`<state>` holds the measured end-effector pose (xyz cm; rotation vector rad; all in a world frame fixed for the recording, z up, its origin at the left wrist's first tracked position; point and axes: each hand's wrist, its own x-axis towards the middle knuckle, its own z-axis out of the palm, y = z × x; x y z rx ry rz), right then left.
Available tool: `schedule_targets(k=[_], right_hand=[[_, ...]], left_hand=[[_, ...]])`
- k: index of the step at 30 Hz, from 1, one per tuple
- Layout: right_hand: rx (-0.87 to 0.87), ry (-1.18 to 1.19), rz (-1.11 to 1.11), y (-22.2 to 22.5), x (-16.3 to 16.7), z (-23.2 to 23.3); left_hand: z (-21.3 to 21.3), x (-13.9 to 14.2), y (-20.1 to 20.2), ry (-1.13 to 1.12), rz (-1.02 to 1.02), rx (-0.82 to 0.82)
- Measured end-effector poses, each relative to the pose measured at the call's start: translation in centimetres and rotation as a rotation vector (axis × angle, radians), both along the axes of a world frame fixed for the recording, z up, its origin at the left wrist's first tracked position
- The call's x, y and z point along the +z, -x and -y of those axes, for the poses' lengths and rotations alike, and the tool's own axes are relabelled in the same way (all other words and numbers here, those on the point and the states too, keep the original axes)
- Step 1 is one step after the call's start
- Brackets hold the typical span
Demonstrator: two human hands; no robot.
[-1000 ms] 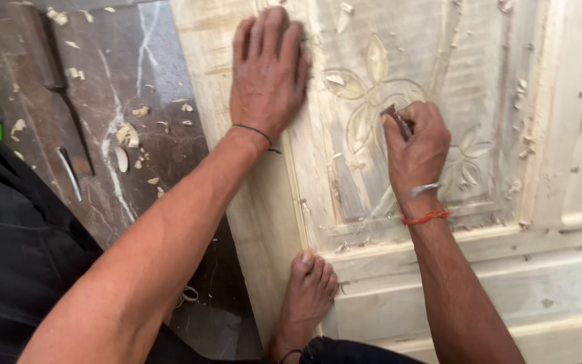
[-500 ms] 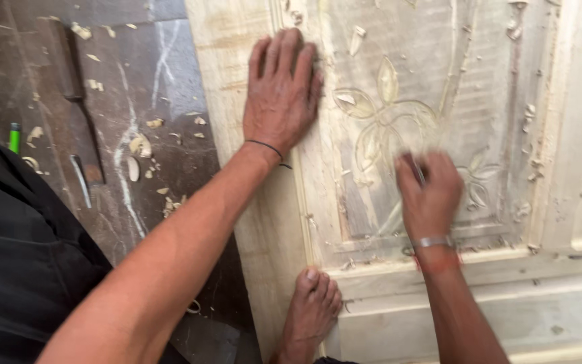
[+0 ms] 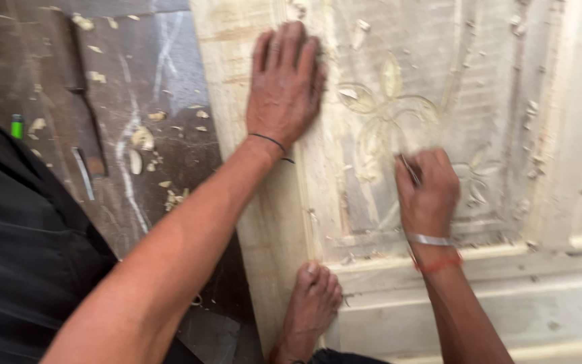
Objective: The person sands a carved floral pattern on a large wooden door panel laid on the workshop floor. Holding the panel steady with one hand, they rub sandpaper over the recessed carving, work across different flowers and leaves, and occasionally brush away shavings by hand.
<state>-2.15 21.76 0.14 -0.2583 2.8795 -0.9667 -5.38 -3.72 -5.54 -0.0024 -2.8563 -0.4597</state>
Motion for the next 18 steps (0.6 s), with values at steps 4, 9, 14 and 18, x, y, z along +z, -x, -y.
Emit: schedule_targets(k=[4, 9, 14, 18], right_hand=[[0.072, -0.013, -0.115, -0.1, 0.3, 0.2], [0.006, -0.089, -0.035, -0.9, 0.2, 0.5], [0.043, -0.112, -0.112, -0.8, -0.4, 0.6], [0.030, -0.112, -0.067, -0.6, -0.8, 0.3]], left_hand=[[0.0, 0.2, 0.1, -0.027, 0.029, -0.007], [-0.1, 0.2, 0.0, -0.007, -0.012, 0.006], [-0.1, 0.0, -0.1, -0.033, 0.033, -0.011], [-0.2, 0.1, 0.1, 0.024, 0.023, 0.013]])
